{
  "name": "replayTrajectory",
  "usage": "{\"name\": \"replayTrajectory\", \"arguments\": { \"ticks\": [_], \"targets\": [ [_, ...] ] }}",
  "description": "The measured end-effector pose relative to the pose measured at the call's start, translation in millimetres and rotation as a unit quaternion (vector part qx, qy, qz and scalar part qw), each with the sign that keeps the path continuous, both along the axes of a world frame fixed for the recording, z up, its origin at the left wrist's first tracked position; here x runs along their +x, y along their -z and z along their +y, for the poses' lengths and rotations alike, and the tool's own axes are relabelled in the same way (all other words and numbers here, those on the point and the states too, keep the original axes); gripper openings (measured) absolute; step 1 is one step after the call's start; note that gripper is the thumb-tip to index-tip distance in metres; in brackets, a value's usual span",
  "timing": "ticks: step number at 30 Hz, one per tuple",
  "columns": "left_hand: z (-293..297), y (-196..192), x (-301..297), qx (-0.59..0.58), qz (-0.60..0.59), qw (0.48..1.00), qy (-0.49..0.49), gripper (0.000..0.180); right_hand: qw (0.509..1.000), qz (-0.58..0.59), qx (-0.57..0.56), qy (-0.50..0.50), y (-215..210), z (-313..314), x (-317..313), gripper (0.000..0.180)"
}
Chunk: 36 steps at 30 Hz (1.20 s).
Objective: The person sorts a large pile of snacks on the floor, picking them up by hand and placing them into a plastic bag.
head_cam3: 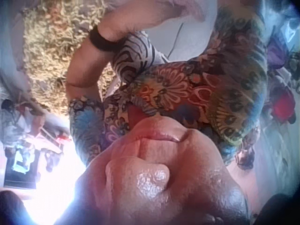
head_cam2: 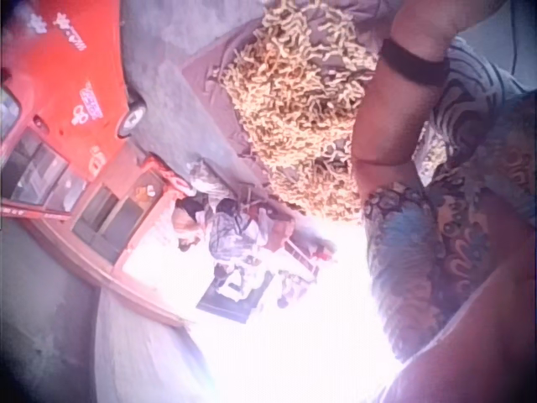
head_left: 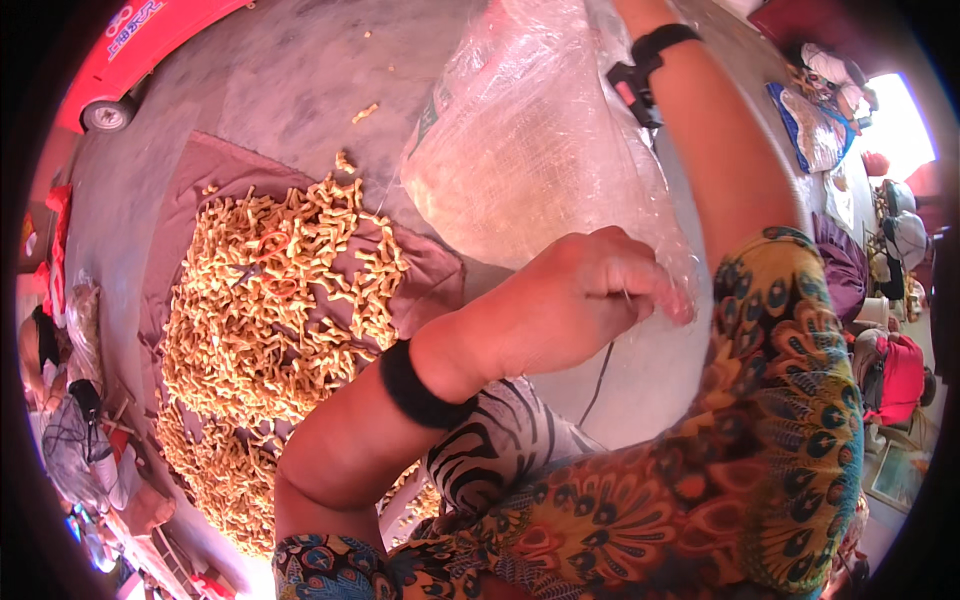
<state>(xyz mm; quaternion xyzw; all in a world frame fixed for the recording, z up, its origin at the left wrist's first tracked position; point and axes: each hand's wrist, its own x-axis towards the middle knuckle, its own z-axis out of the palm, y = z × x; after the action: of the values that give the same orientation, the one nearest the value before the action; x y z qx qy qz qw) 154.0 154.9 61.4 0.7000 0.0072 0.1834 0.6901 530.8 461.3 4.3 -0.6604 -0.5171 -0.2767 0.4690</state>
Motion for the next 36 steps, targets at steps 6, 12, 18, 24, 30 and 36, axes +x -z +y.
{"name": "replayTrajectory", "arguments": {
  "ticks": [6,12,18,24,30,36],
  "targets": [
    [23,103,-66,0.193,0.257,0.94,-0.112,0.023,0.886,0.105,-0.393,-0.223,68,-60,-191,0.035],
    [15,140,-92,0.162,0.256,0.944,-0.129,0.028,0.933,-0.091,-0.249,-0.242,94,-141,-221,0.061],
    [26,116,-94,0.113,0.262,0.954,-0.094,0.024,0.704,-0.241,-0.57,-0.349,108,-267,-187,0.02],
    [38,139,-78,-0.058,0.371,0.894,-0.245,0.023,0.782,-0.057,-0.601,-0.152,114,-346,-116,0.039],
    [87,200,-61,0.198,0.271,0.824,-0.457,0.033,0.825,-0.049,-0.556,-0.088,141,-393,-120,0.08],
    [79,227,-62,0.231,0.475,0.769,-0.36,0.073,0.876,0.202,-0.428,0.094,155,-325,-140,0.082]
  ]
}}
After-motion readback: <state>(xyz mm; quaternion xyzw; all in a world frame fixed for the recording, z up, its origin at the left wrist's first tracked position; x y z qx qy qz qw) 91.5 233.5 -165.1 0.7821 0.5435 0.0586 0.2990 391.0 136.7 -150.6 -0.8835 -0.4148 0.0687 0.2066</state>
